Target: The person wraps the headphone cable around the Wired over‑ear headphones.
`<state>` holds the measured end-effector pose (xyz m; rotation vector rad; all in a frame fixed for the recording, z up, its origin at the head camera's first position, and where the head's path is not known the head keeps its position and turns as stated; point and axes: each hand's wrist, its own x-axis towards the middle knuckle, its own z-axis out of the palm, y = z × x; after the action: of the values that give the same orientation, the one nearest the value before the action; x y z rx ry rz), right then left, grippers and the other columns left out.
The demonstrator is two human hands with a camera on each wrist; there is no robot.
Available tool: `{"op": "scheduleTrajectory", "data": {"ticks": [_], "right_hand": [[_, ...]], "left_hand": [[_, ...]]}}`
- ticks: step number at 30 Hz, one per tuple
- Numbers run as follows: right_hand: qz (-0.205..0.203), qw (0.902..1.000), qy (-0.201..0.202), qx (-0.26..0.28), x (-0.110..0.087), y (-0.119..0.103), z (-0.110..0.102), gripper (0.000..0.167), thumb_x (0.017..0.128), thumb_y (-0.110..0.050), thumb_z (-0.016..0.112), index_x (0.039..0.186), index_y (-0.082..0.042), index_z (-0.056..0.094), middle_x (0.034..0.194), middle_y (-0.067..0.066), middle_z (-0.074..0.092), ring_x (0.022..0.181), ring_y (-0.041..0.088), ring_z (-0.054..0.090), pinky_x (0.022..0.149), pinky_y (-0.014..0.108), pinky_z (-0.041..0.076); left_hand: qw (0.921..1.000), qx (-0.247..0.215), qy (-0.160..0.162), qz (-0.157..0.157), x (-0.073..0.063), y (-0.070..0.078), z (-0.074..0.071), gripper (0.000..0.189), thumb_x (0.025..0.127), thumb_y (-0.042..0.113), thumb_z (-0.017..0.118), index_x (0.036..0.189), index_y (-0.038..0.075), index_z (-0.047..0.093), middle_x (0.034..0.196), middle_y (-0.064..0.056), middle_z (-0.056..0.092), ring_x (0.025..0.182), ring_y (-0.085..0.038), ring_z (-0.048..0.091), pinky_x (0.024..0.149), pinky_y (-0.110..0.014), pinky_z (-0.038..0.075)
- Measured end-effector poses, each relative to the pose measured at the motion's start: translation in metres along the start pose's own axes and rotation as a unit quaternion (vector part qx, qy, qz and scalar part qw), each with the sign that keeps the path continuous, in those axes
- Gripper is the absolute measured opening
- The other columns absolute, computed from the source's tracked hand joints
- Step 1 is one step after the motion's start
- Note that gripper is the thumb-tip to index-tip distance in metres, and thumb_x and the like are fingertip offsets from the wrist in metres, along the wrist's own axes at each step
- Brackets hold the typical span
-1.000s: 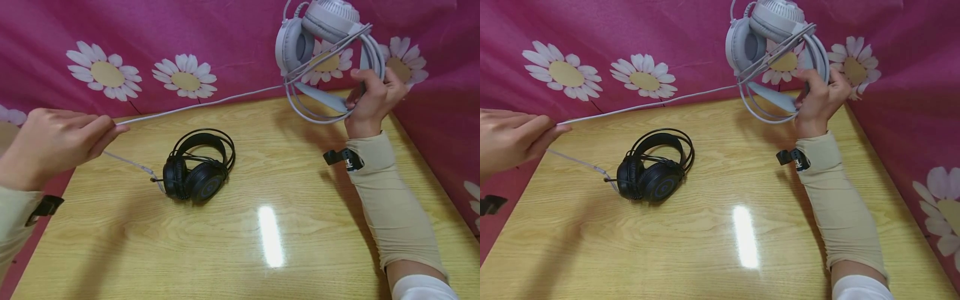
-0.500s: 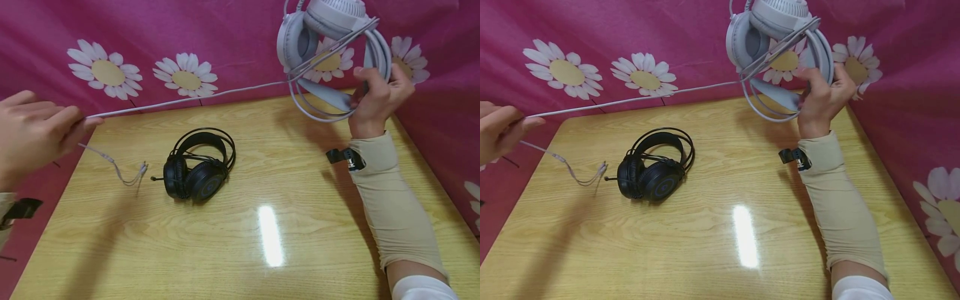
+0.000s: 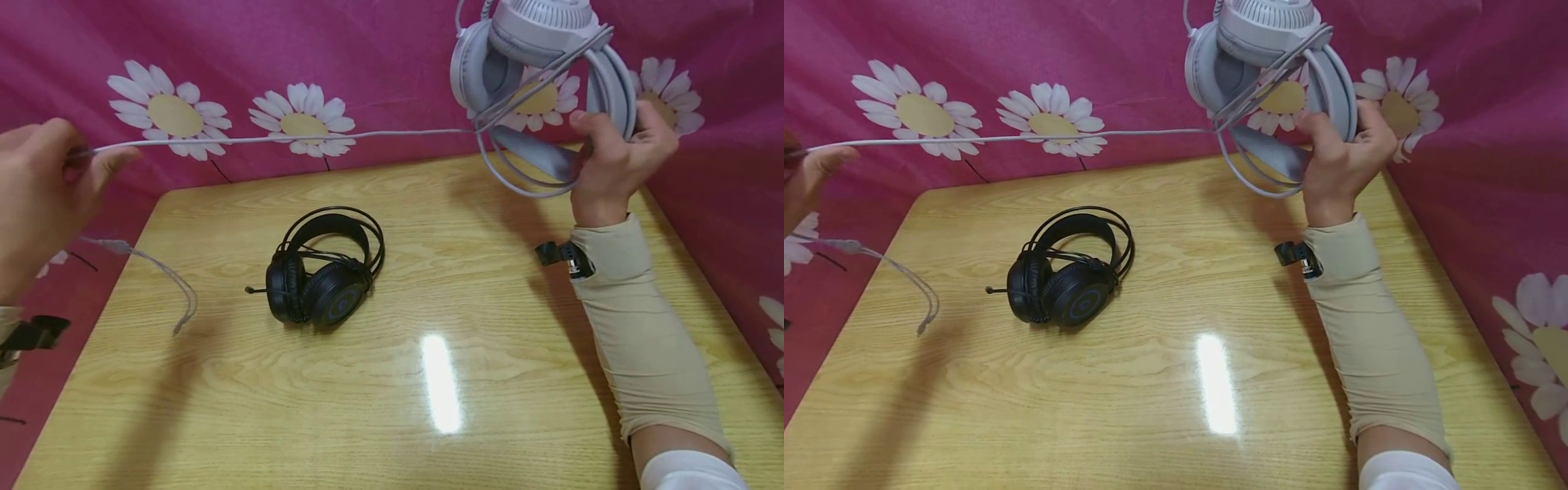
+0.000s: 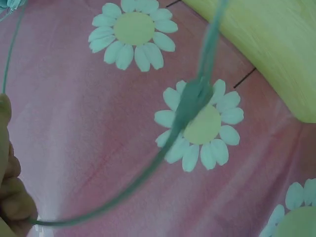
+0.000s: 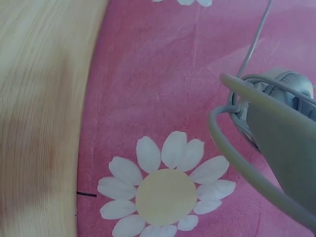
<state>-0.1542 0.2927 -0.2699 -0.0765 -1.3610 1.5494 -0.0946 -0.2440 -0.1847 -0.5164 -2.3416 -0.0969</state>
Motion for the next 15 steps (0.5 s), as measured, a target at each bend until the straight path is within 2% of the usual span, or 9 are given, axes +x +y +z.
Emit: {"op": "scheduleTrajectory", "data": {"ticks": [2,4,6,10,15], "right_hand": [[-0.011,0.9999,-0.005,-0.006,0.001,0.003,0.000,0.011,0.064,-0.012,0.073,0.059,-0.019,0.066,0.050,-0.012,0.047,0.049,0.004,0.036,0.052,0.020,0.027],[-0.015,0.9998,-0.005,-0.013,-0.001,0.003,0.001,0.011,0.063,-0.013,0.073,0.060,-0.021,0.067,0.051,-0.013,0.050,0.051,0.004,0.040,0.054,0.020,0.030],[-0.013,0.9996,-0.004,-0.024,-0.003,0.002,0.002,0.010,0.062,-0.015,0.074,0.061,-0.022,0.067,0.051,-0.014,0.051,0.052,0.003,0.042,0.056,0.019,0.031],[-0.011,0.9986,-0.011,-0.050,-0.007,0.001,0.003,0.007,0.061,-0.019,0.076,0.064,-0.023,0.071,0.055,-0.017,0.055,0.057,0.001,0.046,0.059,0.019,0.034],[-0.020,0.9970,-0.020,-0.071,-0.009,0.006,0.002,0.012,0.062,-0.019,0.077,0.062,-0.026,0.068,0.057,-0.018,0.054,0.059,0.001,0.047,0.061,0.018,0.034]], "left_hand": [[0.9999,0.005,0.011,0.011,0.000,-0.001,0.001,0.082,0.099,0.071,0.038,0.081,-0.009,0.051,0.060,-0.019,0.044,0.054,-0.008,0.031,0.054,-0.021,0.017],[0.9994,0.012,0.020,0.024,0.000,-0.001,0.001,0.083,0.100,0.071,0.037,0.078,-0.008,0.049,0.058,-0.020,0.043,0.049,-0.023,0.033,0.052,-0.022,0.017],[0.9990,0.014,0.031,0.031,0.001,0.000,-0.001,0.081,0.100,0.070,0.040,0.076,-0.006,0.049,0.056,-0.020,0.044,0.047,-0.026,0.035,0.051,-0.023,0.017],[0.9975,0.021,0.051,0.043,0.005,0.007,-0.005,0.073,0.102,0.062,0.048,0.079,-0.007,0.052,0.058,-0.025,0.049,0.051,-0.040,0.047,0.052,-0.022,0.019],[0.9966,0.015,0.074,0.032,0.015,0.014,-0.008,0.076,0.101,0.064,0.049,0.080,-0.010,0.052,0.061,-0.028,0.048,0.055,-0.046,0.048,0.054,-0.021,0.017]]}}
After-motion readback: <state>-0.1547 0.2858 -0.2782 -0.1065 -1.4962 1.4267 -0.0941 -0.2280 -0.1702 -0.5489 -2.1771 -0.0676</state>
